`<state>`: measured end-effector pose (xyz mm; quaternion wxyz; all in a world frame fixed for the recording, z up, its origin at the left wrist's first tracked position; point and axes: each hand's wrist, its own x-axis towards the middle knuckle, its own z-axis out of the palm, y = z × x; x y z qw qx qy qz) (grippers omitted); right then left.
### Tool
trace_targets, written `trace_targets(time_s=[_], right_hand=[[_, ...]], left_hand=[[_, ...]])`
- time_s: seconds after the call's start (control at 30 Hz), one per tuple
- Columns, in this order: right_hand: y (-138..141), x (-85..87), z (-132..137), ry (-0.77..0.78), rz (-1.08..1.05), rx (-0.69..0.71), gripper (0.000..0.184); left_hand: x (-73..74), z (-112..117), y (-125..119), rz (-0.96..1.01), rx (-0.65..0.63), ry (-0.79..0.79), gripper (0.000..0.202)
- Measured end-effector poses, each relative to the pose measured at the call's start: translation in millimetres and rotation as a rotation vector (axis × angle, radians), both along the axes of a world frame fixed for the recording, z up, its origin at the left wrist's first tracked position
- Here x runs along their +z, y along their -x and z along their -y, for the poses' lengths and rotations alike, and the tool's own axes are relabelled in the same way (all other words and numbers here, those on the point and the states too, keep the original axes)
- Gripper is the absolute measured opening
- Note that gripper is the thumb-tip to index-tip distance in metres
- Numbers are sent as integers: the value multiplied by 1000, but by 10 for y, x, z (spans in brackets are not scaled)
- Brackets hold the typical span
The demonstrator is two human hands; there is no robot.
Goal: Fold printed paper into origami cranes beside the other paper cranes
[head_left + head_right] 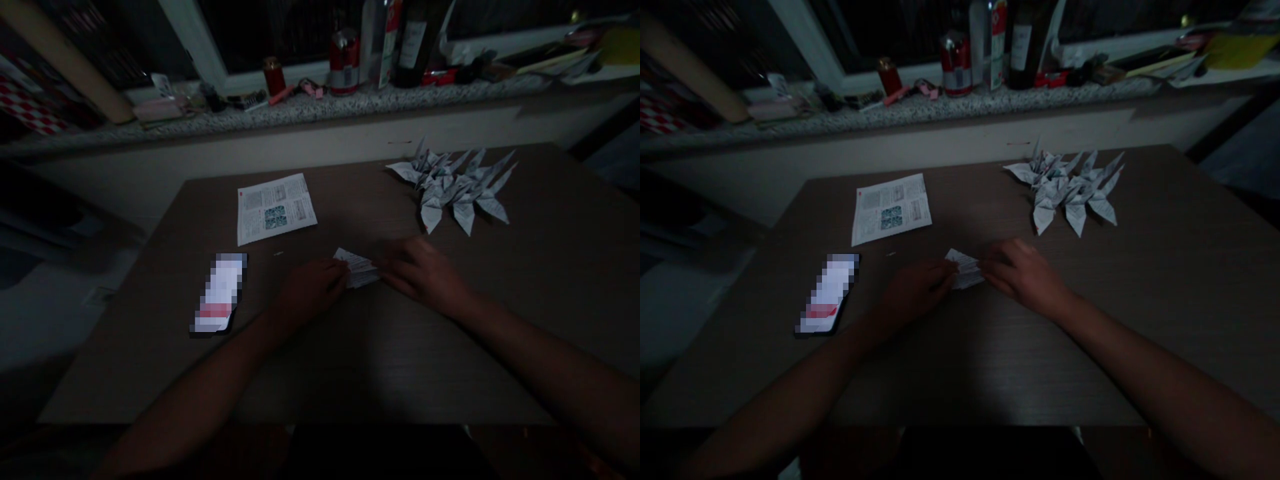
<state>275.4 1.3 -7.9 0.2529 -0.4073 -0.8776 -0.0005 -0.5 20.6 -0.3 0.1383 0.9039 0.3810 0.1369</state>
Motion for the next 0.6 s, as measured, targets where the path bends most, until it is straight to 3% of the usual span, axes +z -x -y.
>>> trace_targets(time_s=[0.07, 0.37, 0.6], right_hand=[[24, 45, 62, -33, 57, -21, 30], [224, 40, 218, 194, 98, 38, 50], [335, 77, 215, 208, 94, -38, 37]], left_hand=[[14, 8, 2, 1, 39, 13, 29], [6, -3, -15, 170, 131, 88, 29], [-17, 18, -83, 298, 115, 50, 25]])
